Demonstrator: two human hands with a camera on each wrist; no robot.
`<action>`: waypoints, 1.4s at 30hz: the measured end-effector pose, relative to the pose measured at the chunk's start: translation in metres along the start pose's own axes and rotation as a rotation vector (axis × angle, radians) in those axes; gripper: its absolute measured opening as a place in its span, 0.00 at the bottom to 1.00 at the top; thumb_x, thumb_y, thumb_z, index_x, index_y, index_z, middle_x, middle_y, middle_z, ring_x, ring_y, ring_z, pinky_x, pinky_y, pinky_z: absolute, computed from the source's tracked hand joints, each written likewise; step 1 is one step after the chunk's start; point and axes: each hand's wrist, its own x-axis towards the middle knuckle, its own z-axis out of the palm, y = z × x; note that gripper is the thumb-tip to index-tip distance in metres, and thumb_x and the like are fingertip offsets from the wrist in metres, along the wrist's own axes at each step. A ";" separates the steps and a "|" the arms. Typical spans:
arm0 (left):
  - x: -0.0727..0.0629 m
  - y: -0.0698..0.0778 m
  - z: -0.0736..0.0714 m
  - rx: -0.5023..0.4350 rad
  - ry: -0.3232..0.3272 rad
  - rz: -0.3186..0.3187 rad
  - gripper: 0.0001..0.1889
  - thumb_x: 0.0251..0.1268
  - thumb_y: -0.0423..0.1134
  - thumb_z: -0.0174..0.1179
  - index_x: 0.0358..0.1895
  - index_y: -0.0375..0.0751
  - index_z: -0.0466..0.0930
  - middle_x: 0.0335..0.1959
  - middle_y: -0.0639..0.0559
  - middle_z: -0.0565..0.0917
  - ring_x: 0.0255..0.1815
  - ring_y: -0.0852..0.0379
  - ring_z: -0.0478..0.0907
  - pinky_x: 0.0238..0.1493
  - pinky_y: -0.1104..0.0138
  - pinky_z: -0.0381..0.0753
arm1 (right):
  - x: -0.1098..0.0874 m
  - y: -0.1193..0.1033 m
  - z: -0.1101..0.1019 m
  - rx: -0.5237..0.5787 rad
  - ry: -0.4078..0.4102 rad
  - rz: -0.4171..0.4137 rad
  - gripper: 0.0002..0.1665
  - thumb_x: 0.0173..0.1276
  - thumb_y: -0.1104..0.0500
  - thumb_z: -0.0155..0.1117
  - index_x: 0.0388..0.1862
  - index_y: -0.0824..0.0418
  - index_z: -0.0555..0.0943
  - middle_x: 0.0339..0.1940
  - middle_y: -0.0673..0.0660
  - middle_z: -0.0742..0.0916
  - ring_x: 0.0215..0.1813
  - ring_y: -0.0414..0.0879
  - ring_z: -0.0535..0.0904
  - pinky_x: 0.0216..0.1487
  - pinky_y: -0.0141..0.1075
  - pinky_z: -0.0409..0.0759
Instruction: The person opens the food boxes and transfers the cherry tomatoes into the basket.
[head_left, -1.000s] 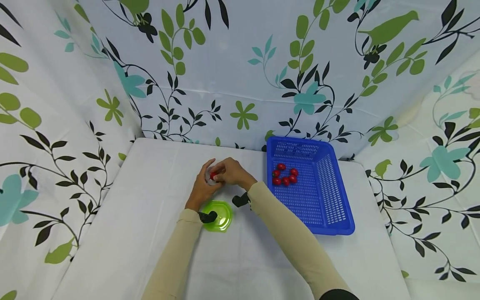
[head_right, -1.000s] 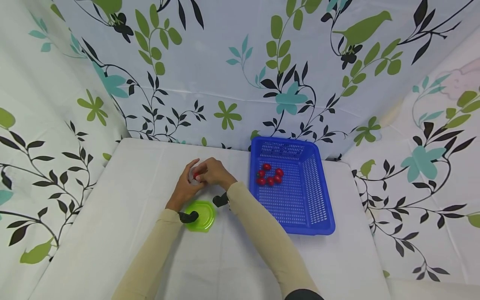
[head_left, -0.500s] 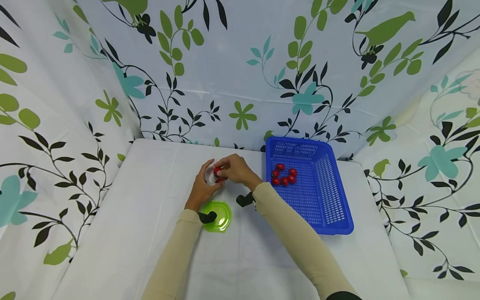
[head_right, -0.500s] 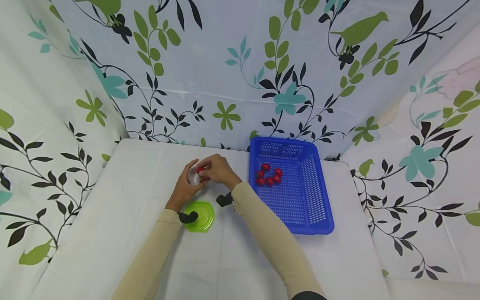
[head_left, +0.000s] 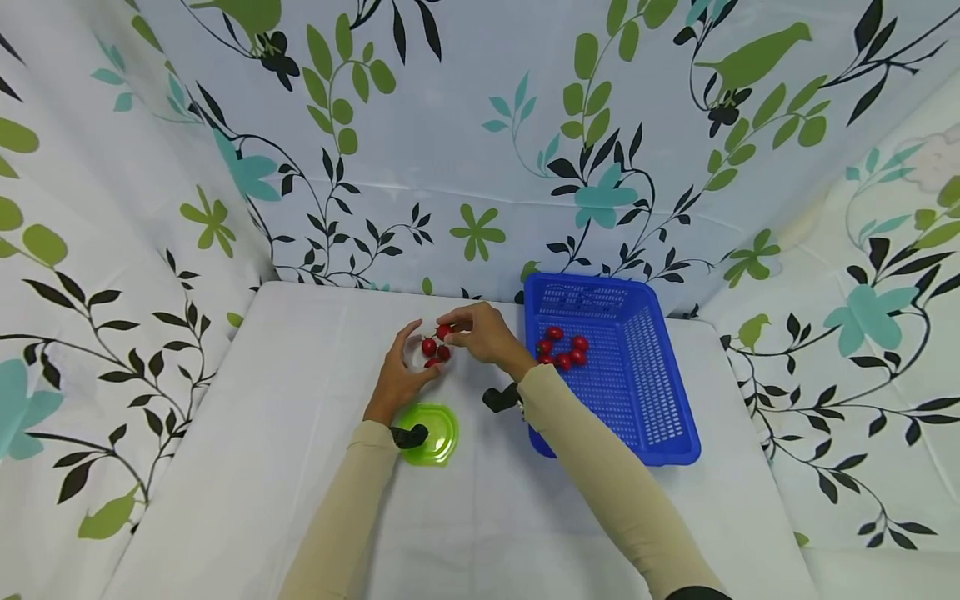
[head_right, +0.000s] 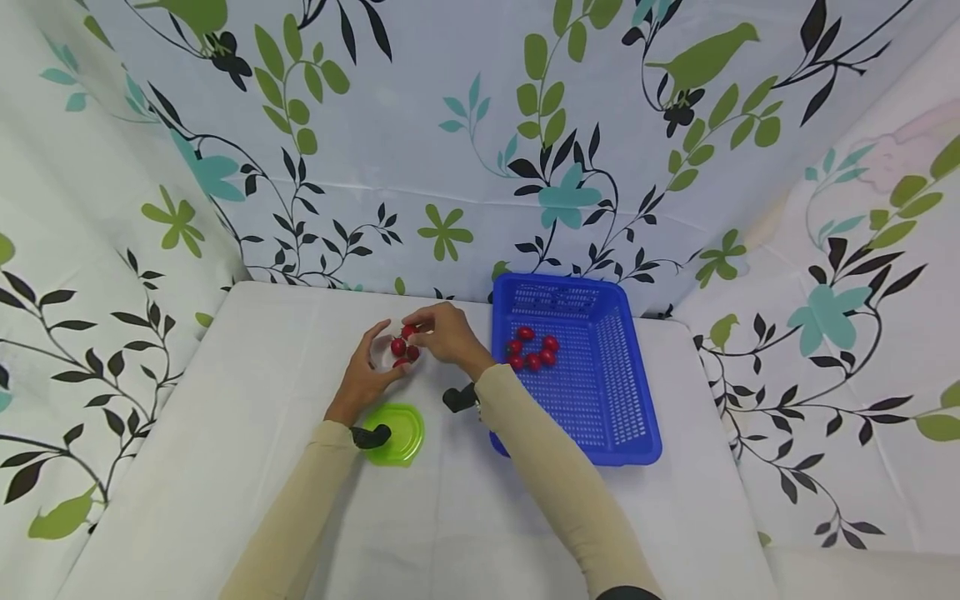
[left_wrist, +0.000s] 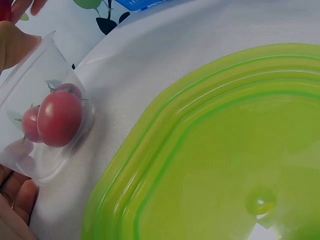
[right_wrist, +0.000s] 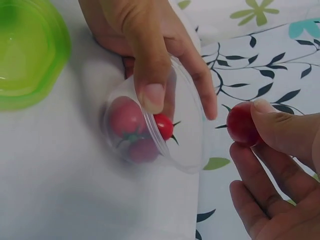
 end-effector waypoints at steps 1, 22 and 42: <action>0.000 0.000 0.000 0.002 0.001 0.001 0.49 0.64 0.43 0.76 0.85 0.60 0.56 0.85 0.42 0.62 0.89 0.41 0.51 0.85 0.33 0.47 | -0.001 0.000 -0.001 0.007 0.003 0.003 0.19 0.73 0.65 0.72 0.61 0.57 0.89 0.59 0.55 0.91 0.63 0.53 0.86 0.67 0.45 0.85; -0.001 -0.002 0.001 -0.003 0.004 -0.017 0.50 0.63 0.44 0.77 0.85 0.60 0.56 0.85 0.44 0.62 0.88 0.42 0.53 0.85 0.35 0.50 | -0.022 0.002 -0.042 0.055 0.075 -0.019 0.20 0.75 0.65 0.69 0.63 0.55 0.88 0.60 0.57 0.91 0.68 0.53 0.85 0.69 0.47 0.84; -0.002 -0.003 -0.001 0.007 -0.005 -0.009 0.49 0.64 0.46 0.76 0.85 0.59 0.56 0.84 0.40 0.63 0.88 0.38 0.52 0.85 0.35 0.50 | -0.047 0.026 -0.078 0.114 0.211 0.014 0.19 0.76 0.64 0.68 0.63 0.53 0.88 0.61 0.55 0.90 0.65 0.52 0.86 0.69 0.50 0.83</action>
